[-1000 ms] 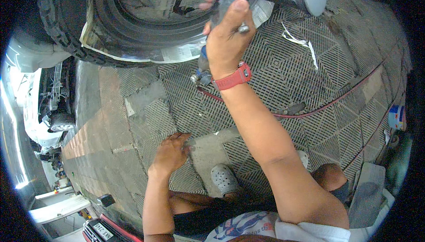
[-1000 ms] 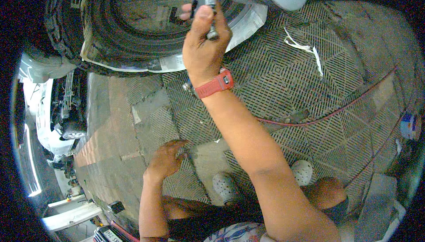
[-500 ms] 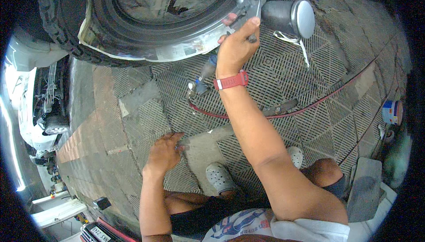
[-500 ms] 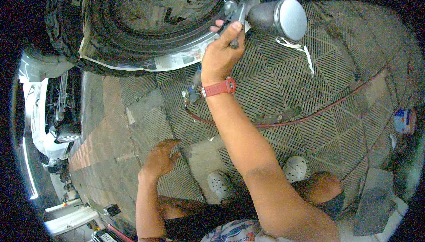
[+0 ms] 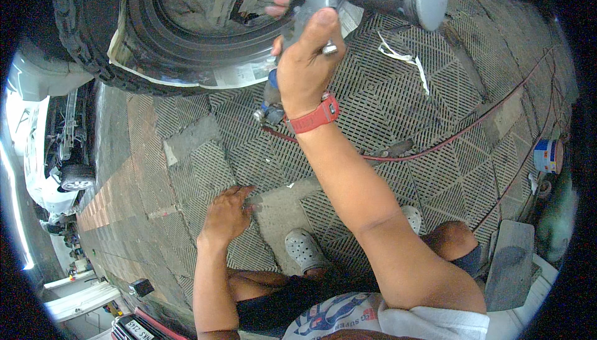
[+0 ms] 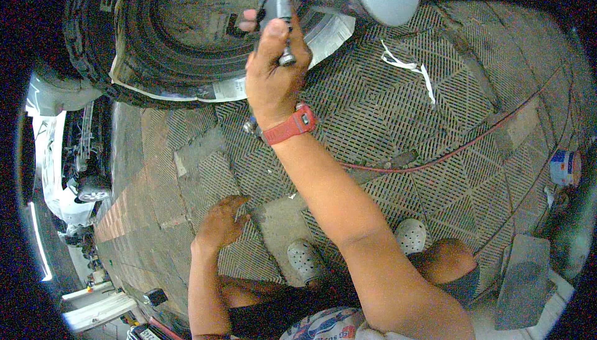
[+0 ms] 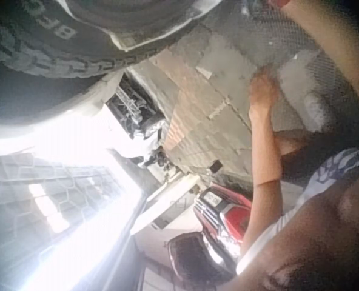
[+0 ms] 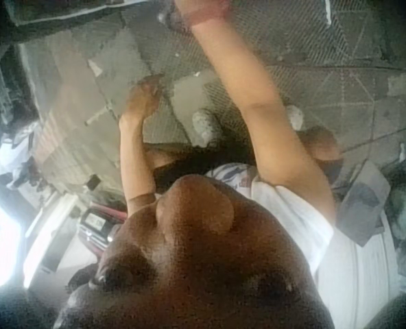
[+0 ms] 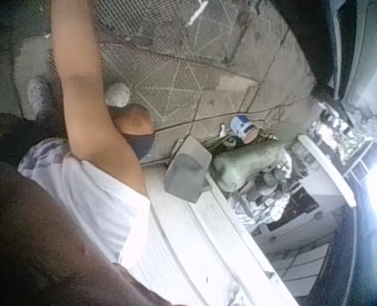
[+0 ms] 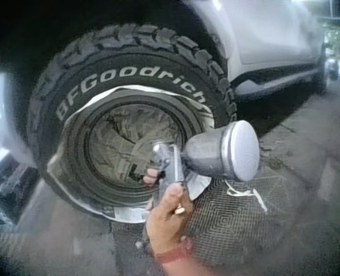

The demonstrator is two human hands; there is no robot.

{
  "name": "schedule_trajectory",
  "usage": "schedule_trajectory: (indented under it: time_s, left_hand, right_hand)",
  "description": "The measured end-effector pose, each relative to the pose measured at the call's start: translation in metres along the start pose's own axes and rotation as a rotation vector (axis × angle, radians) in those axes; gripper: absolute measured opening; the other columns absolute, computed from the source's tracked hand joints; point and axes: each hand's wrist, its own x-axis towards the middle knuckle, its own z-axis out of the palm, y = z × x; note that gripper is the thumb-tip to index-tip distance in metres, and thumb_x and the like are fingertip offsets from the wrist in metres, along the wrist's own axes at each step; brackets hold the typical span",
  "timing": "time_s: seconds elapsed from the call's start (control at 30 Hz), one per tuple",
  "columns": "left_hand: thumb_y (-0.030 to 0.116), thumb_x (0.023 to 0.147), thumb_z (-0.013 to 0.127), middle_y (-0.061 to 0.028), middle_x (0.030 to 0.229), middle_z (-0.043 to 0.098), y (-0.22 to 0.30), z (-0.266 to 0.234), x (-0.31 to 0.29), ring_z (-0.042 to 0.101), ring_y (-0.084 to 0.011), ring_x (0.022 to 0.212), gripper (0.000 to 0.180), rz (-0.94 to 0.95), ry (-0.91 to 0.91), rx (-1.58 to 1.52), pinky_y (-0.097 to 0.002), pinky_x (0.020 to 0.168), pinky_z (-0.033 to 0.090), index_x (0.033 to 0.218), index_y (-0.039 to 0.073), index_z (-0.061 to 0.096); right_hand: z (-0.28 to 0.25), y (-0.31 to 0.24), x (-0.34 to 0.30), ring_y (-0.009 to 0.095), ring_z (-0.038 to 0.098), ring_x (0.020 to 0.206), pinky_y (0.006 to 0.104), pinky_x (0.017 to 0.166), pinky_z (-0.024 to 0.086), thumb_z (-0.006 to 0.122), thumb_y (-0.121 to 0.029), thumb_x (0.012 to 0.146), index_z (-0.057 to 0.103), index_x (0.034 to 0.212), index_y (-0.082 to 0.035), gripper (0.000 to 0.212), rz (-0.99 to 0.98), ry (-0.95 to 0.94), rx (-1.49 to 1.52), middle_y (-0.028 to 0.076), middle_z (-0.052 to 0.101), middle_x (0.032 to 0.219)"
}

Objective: The person sits on the floor and uses a spray gun to apply white paint to the sidewall of a car tire. The tire is masked with paper and tape to protect the tread. The person moves the spray gun steadily along the sidewall, covering the surface with paint.

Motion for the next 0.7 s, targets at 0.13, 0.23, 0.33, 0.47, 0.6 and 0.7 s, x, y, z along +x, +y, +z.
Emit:
schedule_trajectory:
  time_s: [0.13,0.23,0.33,0.47,0.6,0.7]
  left_hand:
    - [0.018,0.096,0.075,-0.0220,0.136,0.072,-0.004,0.004,0.000,0.069,-0.0424,0.125,0.048,0.018,0.022,0.013,-0.0504,0.110,0.055,0.142,0.007,0.068]
    - [0.023,0.100,0.074,-0.0214,0.143,0.070,0.002,-0.002,-0.001,0.066,-0.0416,0.132,0.046,-0.039,-0.043,-0.012,-0.0494,0.115,0.052,0.142,0.007,0.068]
    - [0.026,0.102,0.073,-0.0210,0.147,0.068,0.003,-0.001,-0.001,0.064,-0.0415,0.135,0.046,-0.047,-0.056,-0.012,-0.0491,0.118,0.051,0.143,0.006,0.068]
    - [0.028,0.102,0.073,-0.0215,0.147,0.068,0.010,-0.007,-0.004,0.064,-0.0419,0.135,0.046,-0.074,-0.070,0.011,-0.0498,0.117,0.051,0.143,0.006,0.068]
    - [0.027,0.102,0.072,-0.0212,0.146,0.068,0.009,-0.006,-0.003,0.065,-0.0424,0.135,0.048,-0.033,-0.055,-0.006,-0.0503,0.116,0.052,0.144,0.007,0.066]
    - [0.026,0.101,0.072,-0.0205,0.146,0.069,0.014,-0.007,0.001,0.065,-0.0423,0.134,0.048,-0.043,-0.062,0.000,-0.0501,0.116,0.052,0.145,0.007,0.066]
  right_hand:
    - [0.000,-0.004,-0.003,0.017,0.075,0.087,0.0269,0.054,0.053,0.035,-0.058,0.119,0.066,0.117,0.000,0.066,0.046,-0.021,0.045,0.010,0.078,0.105]
    - [-0.007,0.004,0.003,0.012,0.063,0.068,0.0264,0.052,0.047,0.041,-0.056,0.118,0.067,0.113,-0.004,0.058,0.088,0.140,0.094,0.006,0.075,0.094]
    - [-0.021,0.007,0.010,0.012,0.057,0.058,0.0271,0.049,0.044,0.042,-0.056,0.118,0.067,0.114,-0.005,0.058,0.126,0.275,0.067,0.007,0.075,0.092]
    - [-0.040,0.021,0.008,0.017,0.065,0.069,0.0286,0.047,0.047,0.040,-0.058,0.118,0.065,0.122,0.000,0.063,0.205,0.384,-0.031,0.012,0.076,0.100]
    - [-0.045,0.020,0.004,0.018,0.070,0.078,0.0275,0.048,0.049,0.038,-0.058,0.118,0.065,0.126,0.001,0.065,0.226,0.380,-0.066,0.014,0.076,0.104]
    - [-0.039,0.016,0.011,0.013,0.062,0.062,0.0285,0.045,0.043,0.042,-0.056,0.118,0.067,0.117,-0.003,0.059,0.172,0.331,0.002,0.009,0.076,0.096]
